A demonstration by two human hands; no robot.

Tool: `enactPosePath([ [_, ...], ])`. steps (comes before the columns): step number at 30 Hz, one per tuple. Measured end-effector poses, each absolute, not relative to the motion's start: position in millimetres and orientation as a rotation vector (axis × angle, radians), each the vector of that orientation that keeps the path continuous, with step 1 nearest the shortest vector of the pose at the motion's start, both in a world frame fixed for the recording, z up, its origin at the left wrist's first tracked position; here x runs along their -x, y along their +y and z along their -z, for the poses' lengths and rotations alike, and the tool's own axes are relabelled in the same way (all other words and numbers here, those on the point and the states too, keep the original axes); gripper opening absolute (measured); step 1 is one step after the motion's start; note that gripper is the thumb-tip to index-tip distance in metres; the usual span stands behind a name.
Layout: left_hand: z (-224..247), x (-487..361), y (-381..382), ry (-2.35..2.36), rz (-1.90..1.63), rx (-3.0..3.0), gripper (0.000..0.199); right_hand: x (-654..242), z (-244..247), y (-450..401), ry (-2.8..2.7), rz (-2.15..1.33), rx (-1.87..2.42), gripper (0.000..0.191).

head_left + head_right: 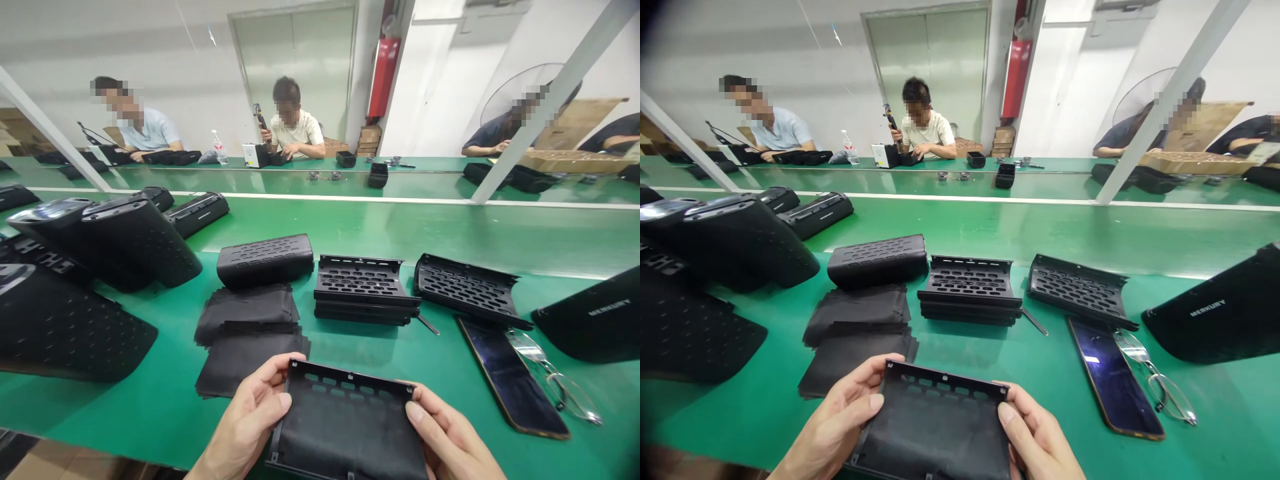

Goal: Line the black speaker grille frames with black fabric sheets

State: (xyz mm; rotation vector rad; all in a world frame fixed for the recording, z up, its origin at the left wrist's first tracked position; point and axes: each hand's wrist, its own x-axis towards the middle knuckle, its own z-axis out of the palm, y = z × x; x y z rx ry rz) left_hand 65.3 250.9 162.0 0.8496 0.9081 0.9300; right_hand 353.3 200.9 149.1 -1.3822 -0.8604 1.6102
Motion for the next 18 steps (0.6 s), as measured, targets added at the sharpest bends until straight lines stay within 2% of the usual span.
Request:
enactPosePath([
  [4, -157.9, -63.5, 251.8, 0.881, -0.942, -0.878, 0.048, -354.2, -145.8, 199.5, -0.874, -1.586, 1.349, 0.047],
  [10, -153.5, -58.7, 249.5, 0.816, -0.951, -0.924, 0.049, -352.7, -150.7, 194.4, -0.914, -1.449, 1.492, 0.052],
  [14, -152.5, -56.8, 246.4, 0.806, -0.959, -0.943, 0.049, -357.3, -149.0, 191.6, -0.939, -1.540, 1.430, 0.057],
  [18, -153.0, -54.8, 243.1, 0.809, -0.964, -0.989, 0.048, -357.6, -151.5, 189.3, -0.950, -1.475, 1.463, 0.061],
])
